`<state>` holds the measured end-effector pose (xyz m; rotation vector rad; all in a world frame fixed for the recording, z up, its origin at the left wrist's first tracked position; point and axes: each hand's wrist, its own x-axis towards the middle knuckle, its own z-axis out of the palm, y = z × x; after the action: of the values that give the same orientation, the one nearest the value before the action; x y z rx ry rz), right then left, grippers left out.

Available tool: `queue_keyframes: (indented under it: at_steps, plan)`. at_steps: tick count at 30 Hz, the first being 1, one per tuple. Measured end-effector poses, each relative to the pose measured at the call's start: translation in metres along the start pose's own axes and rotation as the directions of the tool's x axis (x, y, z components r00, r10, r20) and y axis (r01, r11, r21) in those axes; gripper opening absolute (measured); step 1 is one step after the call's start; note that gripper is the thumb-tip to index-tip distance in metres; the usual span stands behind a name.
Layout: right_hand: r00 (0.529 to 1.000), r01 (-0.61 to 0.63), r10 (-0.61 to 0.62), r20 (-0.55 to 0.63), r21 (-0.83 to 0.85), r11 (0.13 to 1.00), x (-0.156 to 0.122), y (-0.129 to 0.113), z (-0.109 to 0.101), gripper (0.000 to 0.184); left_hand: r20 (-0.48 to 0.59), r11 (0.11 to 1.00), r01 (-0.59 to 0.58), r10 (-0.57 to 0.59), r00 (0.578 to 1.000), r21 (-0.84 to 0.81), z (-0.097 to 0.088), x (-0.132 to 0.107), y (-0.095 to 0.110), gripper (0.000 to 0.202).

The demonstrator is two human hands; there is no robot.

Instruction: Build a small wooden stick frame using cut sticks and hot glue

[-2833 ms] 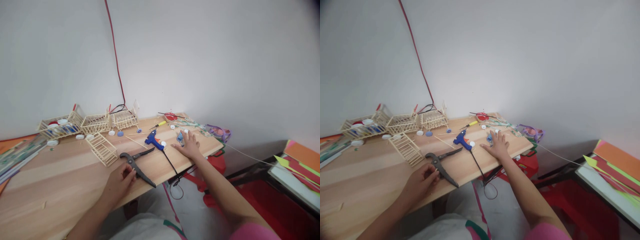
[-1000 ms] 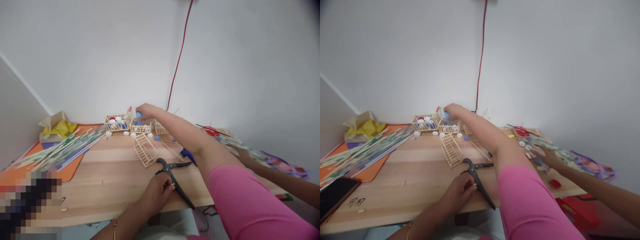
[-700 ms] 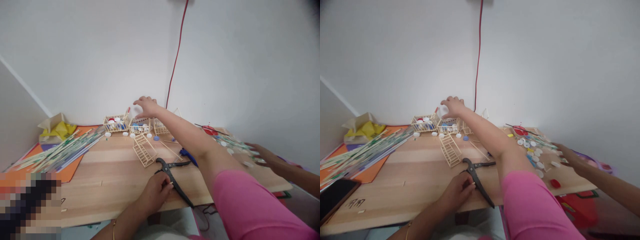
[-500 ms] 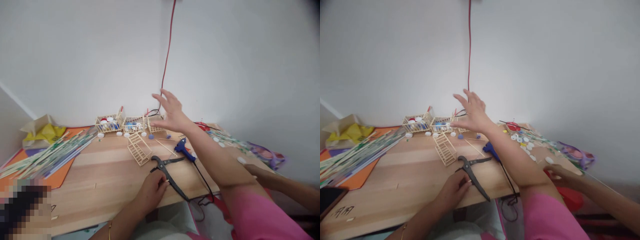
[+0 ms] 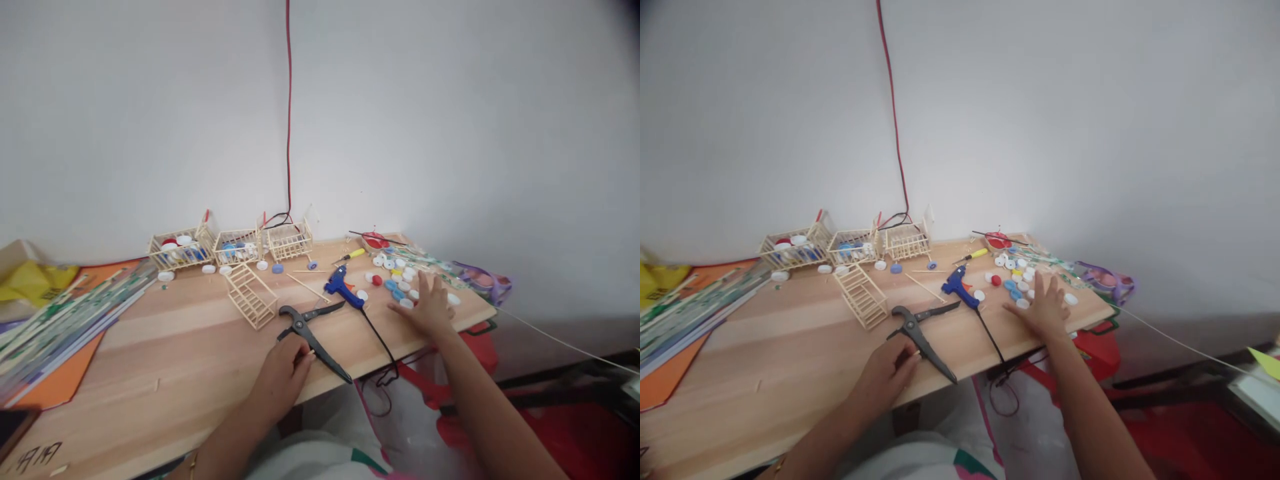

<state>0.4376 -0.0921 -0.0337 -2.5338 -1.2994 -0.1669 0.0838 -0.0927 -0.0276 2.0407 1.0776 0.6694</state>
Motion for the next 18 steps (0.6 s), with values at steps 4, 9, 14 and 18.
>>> queue_keyframes:
  at_steps: [4, 9, 14, 18]
  plan:
    - [0.996, 0.056, -0.056, 0.07, -0.004, 0.998, 0.025, -0.001, 0.014, 0.1, 0.001, 1.0, 0.014, -0.014, 1.0, -0.011, -0.001, 0.001, 0.002, 0.012]
    - [0.972, 0.163, -0.159, 0.175, -0.01, 0.987, 0.055, -0.044, 0.022, 0.09, -0.013, 0.999, 0.024, -0.024, 1.0, -0.044, -0.002, 0.002, 0.003, 0.009]
    - [0.976, 0.191, -0.187, 0.115, -0.029, 0.981, 0.054, -0.068, 0.031, 0.061, -0.001, 0.997, 0.033, -0.033, 0.999, -0.072, -0.002, 0.002, 0.001, 0.008]
    - [0.979, 0.193, -0.197, -0.059, -0.061, 0.979, 0.041, -0.07, 0.035, 0.048, -0.002, 0.998, 0.026, -0.026, 1.0, -0.063, 0.0, 0.002, -0.002, 0.007]
